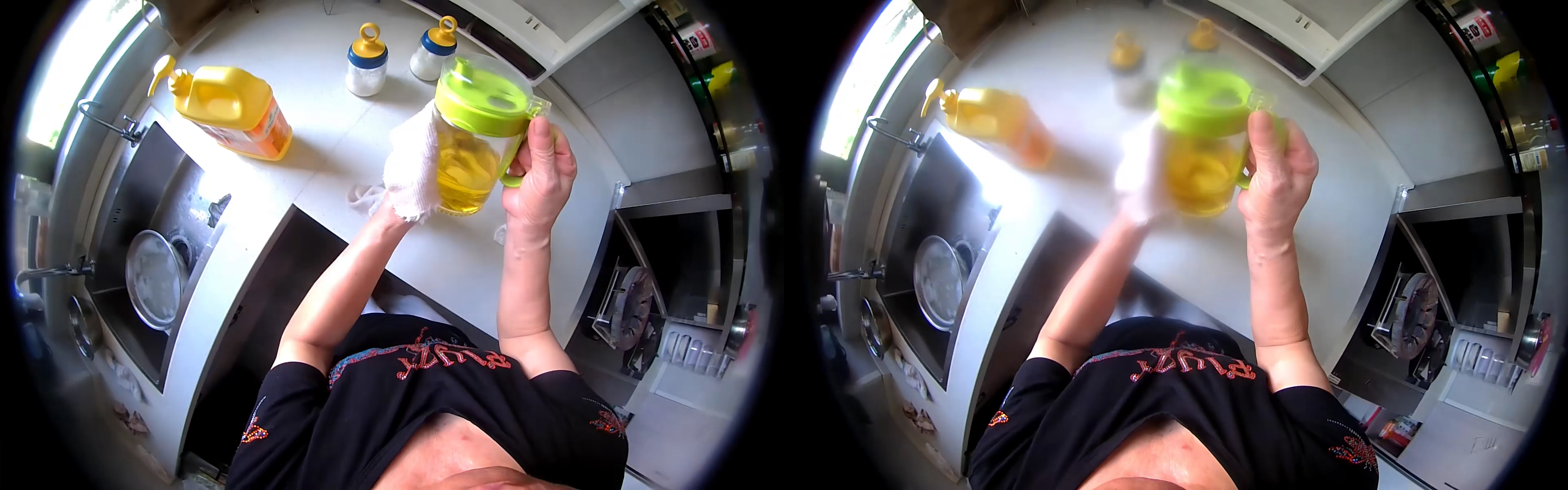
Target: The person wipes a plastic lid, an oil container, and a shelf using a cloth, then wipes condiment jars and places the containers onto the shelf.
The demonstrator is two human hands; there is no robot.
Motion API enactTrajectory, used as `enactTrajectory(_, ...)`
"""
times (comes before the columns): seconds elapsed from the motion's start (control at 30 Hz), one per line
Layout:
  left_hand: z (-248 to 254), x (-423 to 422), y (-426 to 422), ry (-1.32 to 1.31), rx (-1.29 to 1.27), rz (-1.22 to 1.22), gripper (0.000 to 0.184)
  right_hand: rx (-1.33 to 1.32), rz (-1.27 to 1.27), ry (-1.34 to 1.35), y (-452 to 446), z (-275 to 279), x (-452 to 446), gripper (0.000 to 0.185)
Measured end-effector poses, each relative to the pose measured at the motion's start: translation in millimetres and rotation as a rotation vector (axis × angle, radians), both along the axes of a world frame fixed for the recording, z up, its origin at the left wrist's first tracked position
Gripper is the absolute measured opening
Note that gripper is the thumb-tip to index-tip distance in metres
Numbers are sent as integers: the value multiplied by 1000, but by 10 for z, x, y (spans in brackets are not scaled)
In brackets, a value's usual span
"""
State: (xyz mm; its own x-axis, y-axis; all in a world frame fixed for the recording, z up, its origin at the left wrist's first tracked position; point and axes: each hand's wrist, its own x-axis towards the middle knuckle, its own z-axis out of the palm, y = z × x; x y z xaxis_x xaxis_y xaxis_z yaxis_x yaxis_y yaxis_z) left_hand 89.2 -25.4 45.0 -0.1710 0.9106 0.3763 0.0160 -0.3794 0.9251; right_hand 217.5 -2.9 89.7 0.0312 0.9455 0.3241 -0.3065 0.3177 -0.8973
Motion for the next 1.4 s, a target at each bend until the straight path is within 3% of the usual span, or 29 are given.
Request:
enactTrajectory(0.23,-217,2,-44,377,264,400,35,-76,24,111,131,33,-52,18)
enactTrajectory(0.37,123,38,-96,285,167,368,44,24,32,153,155,200,-118,20)
enactTrajectory(0.47,539,58,-45,474,195,415,47,64,39,179,162,359,-152,21)
enactTrajectory(0.6,662,-132,-92,552,262,361,45,201,-42,160,95,561,-238,21)
enactTrajectory(0.77,336,-394,193,648,21,190,43,313,-85,86,24,731,-312,21)
enactTrajectory(0.93,-76,-486,411,708,-309,76,41,155,31,137,115,659,-288,24)
enactTrajectory(1.0,-71,-464,383,590,-352,21,40,75,64,183,155,589,-249,25)
enactTrajectory(1.07,42,-389,315,255,-336,-113,39,47,161,294,210,495,-206,22)
enactTrajectory(1.2,-31,-249,255,-1077,-441,-588,40,-36,125,394,312,361,-173,22)
enactTrajectory(1.3,-48,-111,151,-1063,-386,-678,43,-48,57,323,374,285,-107,27)
enactTrajectory(1.4,17,-86,224,-1276,-417,-916,40,4,111,283,484,171,71,34)
